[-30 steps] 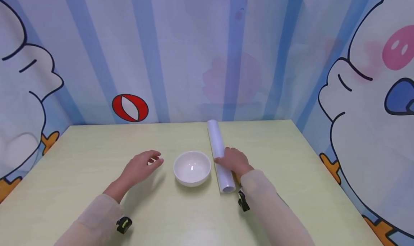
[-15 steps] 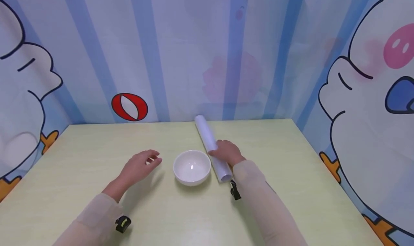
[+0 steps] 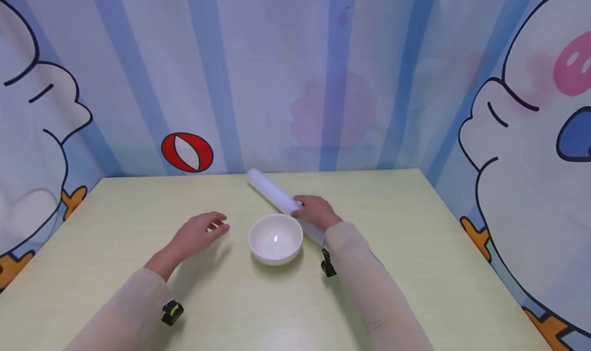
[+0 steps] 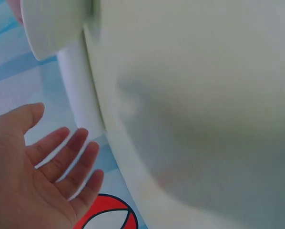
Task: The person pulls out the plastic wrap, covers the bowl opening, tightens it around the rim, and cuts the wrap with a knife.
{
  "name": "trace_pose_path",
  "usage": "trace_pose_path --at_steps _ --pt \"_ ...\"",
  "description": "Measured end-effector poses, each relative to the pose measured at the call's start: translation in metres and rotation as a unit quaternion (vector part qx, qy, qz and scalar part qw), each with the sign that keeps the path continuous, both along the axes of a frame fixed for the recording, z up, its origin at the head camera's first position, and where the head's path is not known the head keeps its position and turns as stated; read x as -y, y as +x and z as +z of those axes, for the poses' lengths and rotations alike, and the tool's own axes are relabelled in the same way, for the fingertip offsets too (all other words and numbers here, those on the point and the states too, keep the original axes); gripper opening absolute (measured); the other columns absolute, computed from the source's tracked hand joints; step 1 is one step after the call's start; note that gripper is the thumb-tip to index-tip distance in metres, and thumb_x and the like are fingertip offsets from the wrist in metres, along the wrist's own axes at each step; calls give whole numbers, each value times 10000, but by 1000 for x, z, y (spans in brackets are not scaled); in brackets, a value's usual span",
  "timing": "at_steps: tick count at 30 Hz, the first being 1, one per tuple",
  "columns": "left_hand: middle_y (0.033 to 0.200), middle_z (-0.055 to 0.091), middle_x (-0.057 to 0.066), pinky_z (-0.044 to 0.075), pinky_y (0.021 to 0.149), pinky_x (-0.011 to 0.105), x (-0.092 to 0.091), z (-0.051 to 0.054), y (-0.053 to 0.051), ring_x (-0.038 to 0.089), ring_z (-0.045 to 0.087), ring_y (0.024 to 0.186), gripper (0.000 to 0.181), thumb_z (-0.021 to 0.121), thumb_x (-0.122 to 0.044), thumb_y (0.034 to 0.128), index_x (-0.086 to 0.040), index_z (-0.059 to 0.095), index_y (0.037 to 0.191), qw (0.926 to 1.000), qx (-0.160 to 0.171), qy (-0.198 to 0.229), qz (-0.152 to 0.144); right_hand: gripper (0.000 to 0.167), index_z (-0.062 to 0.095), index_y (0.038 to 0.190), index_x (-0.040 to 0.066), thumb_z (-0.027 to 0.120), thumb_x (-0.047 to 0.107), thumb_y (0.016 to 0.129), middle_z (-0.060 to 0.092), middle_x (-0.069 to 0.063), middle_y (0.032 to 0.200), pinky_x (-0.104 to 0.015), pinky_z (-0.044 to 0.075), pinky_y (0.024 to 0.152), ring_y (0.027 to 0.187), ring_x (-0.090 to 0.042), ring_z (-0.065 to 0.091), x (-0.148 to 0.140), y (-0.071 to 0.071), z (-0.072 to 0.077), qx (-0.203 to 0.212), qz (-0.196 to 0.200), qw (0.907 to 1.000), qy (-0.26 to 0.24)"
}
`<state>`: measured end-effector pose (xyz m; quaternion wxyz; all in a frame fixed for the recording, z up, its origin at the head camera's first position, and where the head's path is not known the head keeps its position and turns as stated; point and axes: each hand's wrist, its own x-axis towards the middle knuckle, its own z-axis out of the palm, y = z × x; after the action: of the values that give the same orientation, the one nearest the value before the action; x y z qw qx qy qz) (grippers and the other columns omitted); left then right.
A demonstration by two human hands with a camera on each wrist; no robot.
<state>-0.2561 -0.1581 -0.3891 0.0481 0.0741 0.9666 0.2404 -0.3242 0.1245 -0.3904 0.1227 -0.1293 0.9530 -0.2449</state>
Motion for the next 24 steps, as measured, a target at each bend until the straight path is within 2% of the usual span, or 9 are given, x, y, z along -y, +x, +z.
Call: trace_pose_path --at_steps 2,4,8,12,16,20,24 --pt "1170 598 98 483 897 417 3 2 -10 255 557 1061 449 554 -342 905 -82 513 1268 9998 64 -85 -141 568 383 1406 161 570 330 898 483 -125 1366 -447 426 961 1199 -286 494 -1 -2 2 -6 74 10000 11" --pt "1215 567 123 456 940 438 6 3 -20 278 529 1108 475 561 -332 902 -72 486 1293 9991 -19 -268 -321 559 387 1405 171 574 313 898 473 -122 1377 -451 415 974 1221 -290 478 -1 -4 3 20 146 9999 -24" --pt "1354 442 167 367 1028 494 6 1 -35 335 414 1239 570 581 -329 891 -68 401 1365 9948 -467 -744 -510 544 394 1401 189 577 285 898 442 -99 1409 -458 365 1031 1287 -295 415 -2 -8 2 48 281 9996 -54" --pt "1436 351 164 307 1072 508 -4 1 -49 343 321 1318 642 604 -326 878 -74 342 1407 9872 -895 -1143 -657 533 393 1402 192 569 262 904 409 -81 1436 -467 331 1062 1322 -295 371 -2 -8 1 72 332 9993 -151" --pt "1478 306 150 252 1106 500 -20 3 -64 329 253 1373 647 609 -298 880 -79 328 1419 9778 -1130 -1449 -1003 525 392 1401 190 565 250 909 405 -84 1438 -464 342 1056 1321 -296 373 -2 -6 1 91 358 9989 -298" --pt "1518 229 128 190 1130 502 -36 0 -78 323 176 1406 635 578 -274 904 -117 284 1445 9742 -914 -1599 -1308 533 377 1409 174 558 249 914 408 -92 1434 -460 333 1064 1324 -296 370 -5 -3 -2 35 490 9981 -370" --pt "1520 235 106 222 1123 488 -46 -3 -85 310 212 1398 631 556 -269 919 -173 248 1462 9756 -529 -1684 -1303 621 265 1454 136 550 255 916 390 -123 1441 -461 321 1072 1328 -306 362 -12 1 -4 211 509 9965 -628"
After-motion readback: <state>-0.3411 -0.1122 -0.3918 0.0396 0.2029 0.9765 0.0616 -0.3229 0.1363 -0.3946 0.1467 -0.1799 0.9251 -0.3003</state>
